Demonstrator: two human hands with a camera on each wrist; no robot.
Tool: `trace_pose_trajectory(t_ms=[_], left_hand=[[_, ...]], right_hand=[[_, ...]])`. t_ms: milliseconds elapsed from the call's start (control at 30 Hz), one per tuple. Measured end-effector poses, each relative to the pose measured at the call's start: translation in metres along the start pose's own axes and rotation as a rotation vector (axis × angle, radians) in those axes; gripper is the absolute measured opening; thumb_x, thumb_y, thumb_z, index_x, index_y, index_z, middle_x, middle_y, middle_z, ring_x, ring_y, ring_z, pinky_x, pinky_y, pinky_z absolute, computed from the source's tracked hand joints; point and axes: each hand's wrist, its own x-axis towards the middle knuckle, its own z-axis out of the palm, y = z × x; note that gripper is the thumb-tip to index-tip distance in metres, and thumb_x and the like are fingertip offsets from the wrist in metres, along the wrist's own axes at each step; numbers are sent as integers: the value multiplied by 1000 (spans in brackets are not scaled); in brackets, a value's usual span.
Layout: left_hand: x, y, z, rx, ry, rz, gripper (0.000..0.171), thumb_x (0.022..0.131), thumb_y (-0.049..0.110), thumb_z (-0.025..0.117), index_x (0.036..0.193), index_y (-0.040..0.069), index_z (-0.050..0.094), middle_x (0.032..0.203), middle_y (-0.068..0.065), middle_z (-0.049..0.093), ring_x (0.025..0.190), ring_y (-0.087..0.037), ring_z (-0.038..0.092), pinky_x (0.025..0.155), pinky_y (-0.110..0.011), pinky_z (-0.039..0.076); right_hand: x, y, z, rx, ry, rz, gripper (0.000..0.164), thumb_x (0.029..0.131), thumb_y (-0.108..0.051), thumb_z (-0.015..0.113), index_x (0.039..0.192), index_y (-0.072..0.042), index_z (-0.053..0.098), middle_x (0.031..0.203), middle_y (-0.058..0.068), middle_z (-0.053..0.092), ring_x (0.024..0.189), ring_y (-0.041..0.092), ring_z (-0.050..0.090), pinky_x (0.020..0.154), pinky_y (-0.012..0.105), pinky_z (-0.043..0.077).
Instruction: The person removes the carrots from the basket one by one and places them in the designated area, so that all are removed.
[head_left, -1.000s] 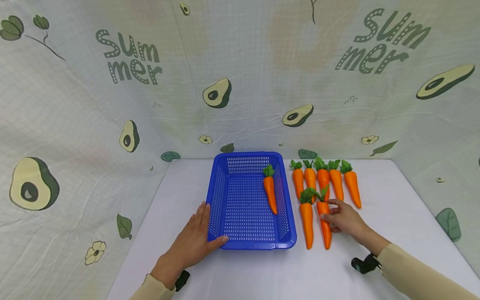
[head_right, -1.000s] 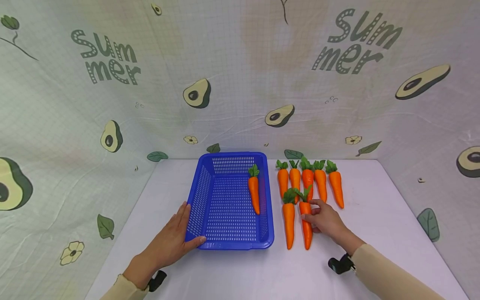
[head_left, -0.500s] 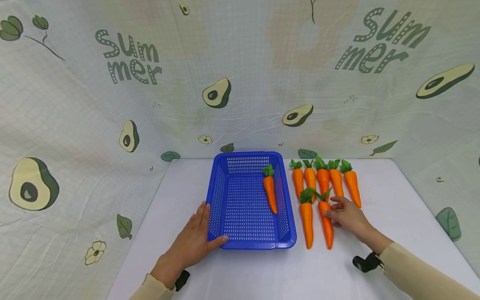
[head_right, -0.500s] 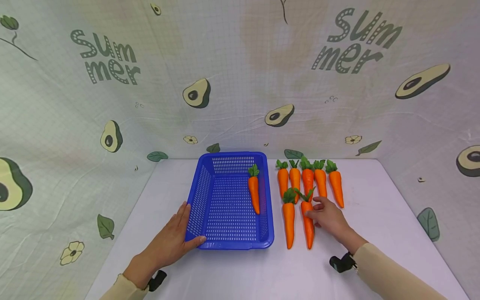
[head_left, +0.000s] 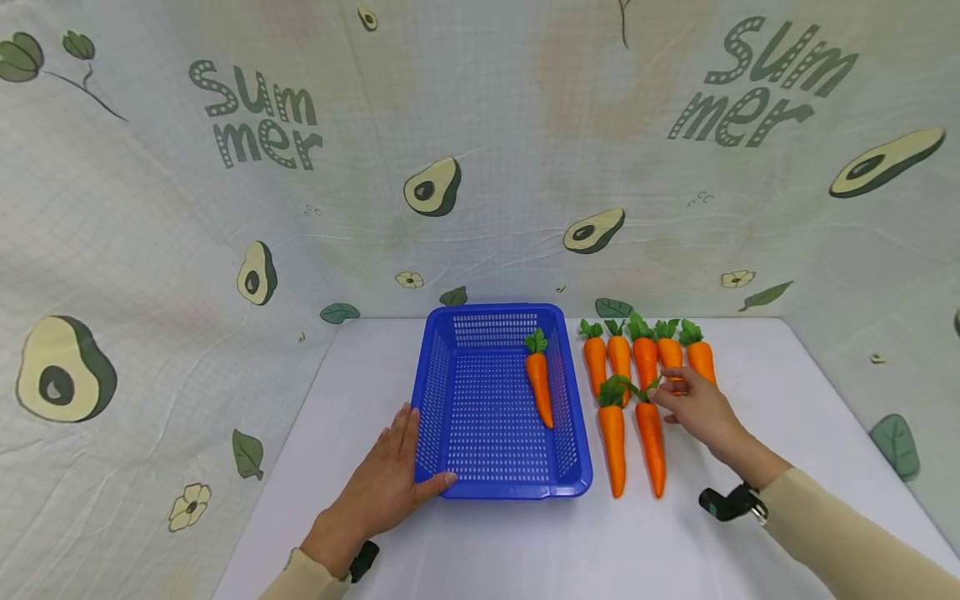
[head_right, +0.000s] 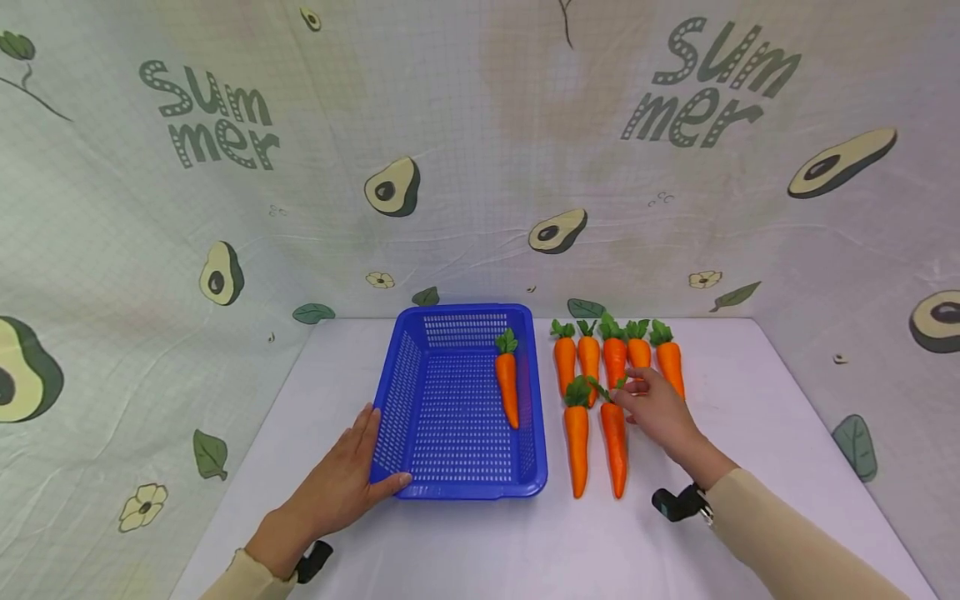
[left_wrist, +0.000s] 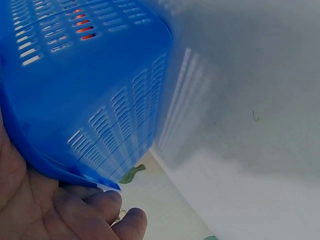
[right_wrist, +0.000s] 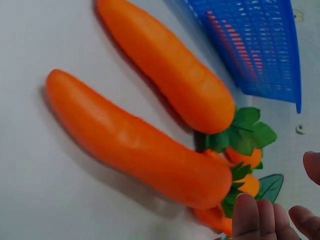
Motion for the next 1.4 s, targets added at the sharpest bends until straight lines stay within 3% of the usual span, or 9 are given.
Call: trace_pose_trajectory(t_ms=[200,333,500,667,833,1033,1267,1400], left_hand=[[-2,-3,-1,-6,11,-1,122,91,86,50,168,-1,11,177,-21,9,163,-41,16,129,-59,23],[-4,-4,-2,-10,23,1,121,92,83,52,168,-1,11,176,-22,9,163,-41,17,129,-59,24],[-3,-6,-1,-8,25,4,121,92,84,50,168,-1,9,177,-21,7,163,-40,15,130,-58,23],[-4,-6,0,-25,30,1,120,93,82,53,168,-1,10,177,-21,8,163,-40,16,129,-58,24],[-6,-6,2,-40,27,-1,118,93,79,56,168,-1,12,177,-21,9,163,-40,17,129,-58,24],[-5,-6,1,-38,33,10,117,94,79,56,168,-1,12,177,-22,9,162,-41,18,130,-58,23],[-5,-5,0,-53,23,12,118,93,81,54,168,0,13,177,-21,9,162,-41,19,129,-58,23],[-5,-6,0,-58,29,9,118,93,81,54,168,0,13,177,-21,9,162,-41,20,129,-59,24]], right_hand=[[9,-49,0,37,49,-78,72,107,-32,59,161,5,29,142,32,55,108,42,71,82,40,65],[17,-89,13,113,56,-134,71,107,-32,61,163,0,29,142,29,58,105,40,73,83,40,65],[29,-134,44,233,-66,-176,68,107,-24,62,163,-1,29,149,30,52,123,45,65,99,52,60],[39,-164,80,234,-230,-171,72,106,-21,64,164,-2,27,158,29,43,132,45,60,107,56,55],[50,-171,106,156,-311,-126,79,102,-17,69,166,-6,24,165,28,35,143,46,50,116,59,46],[66,-165,123,33,-265,-80,85,97,-15,74,164,-1,25,167,28,33,152,45,38,124,59,34],[75,-159,132,13,-266,6,88,96,-14,75,164,3,21,168,29,29,153,46,34,125,61,31],[78,-161,137,54,-272,21,84,97,-13,73,163,4,23,167,28,31,151,45,38,123,61,35]])
